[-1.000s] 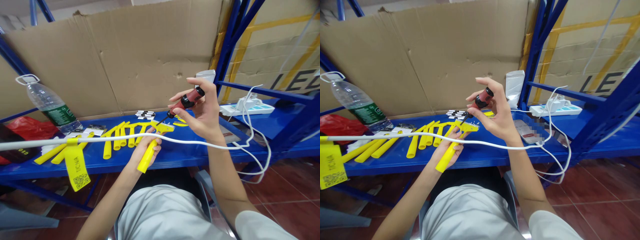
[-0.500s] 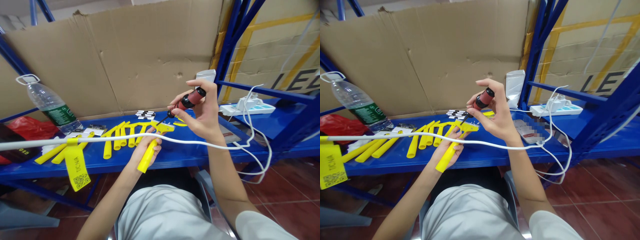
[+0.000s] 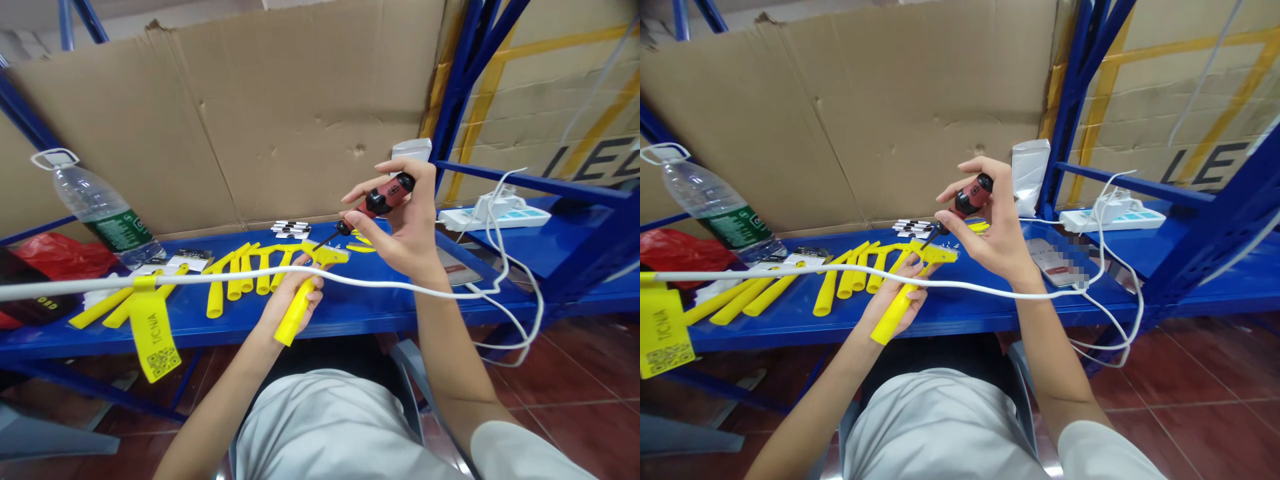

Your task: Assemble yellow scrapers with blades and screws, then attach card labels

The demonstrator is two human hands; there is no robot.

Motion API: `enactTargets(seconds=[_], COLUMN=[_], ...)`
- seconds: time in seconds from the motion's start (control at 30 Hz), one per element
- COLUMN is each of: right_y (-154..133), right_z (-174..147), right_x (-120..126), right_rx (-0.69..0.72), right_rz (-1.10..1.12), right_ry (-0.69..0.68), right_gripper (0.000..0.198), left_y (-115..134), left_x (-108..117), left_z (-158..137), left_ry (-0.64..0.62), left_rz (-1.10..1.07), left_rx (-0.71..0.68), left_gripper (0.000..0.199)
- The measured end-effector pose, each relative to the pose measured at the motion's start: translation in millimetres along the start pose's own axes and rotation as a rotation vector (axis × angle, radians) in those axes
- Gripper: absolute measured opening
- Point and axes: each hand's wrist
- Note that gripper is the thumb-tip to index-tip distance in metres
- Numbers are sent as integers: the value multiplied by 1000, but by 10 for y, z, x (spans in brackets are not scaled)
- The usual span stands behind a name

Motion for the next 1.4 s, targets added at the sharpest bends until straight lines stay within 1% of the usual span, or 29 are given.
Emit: enactTargets(seconds=[0.1, 0.2, 0.3, 0.47, 0.67, 0.83, 1.13, 1.27, 1.4], right_y=[7, -29, -54, -3, -29, -75, 92, 98, 9], right_z=[8, 4, -7, -6, 2, -7, 9, -9, -13], right_x=[8, 7, -1, -14, 7, 11, -39, -28, 1], right_rx=[14, 13, -2, 6, 30, -22, 15, 13, 8], right_rz=[4, 78, 79, 27, 100, 72, -18, -6, 24], right_ry=[9, -45, -77, -21, -68, -105, -6, -45, -89], right_gripper=[60, 61, 65, 71, 64, 71, 75, 72, 72], left_y=[-1, 1, 2, 0, 9, 10, -2, 7, 12], left_x=[-4, -6, -3, 18, 64, 66, 39, 62, 68], left_z=[-2, 4, 11, 16, 39, 34, 19, 30, 33], left_ry=[-20, -28, -19, -24, -43, -37, -42, -51, -45], left_rz=[3, 3, -6, -6, -17, -10, 5, 1, -26], left_rx=[2, 7, 7, 8, 13, 16, 10, 18, 17], left_gripper=[44, 42, 42, 49, 51, 53, 55, 56, 58])
Point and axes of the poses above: each hand's wrist, its own z-axis towards the middle knuckle, its own x-axis out of the back of the hand, y = z × x, and after that the axes turned 13 degrees about -z, right-handed
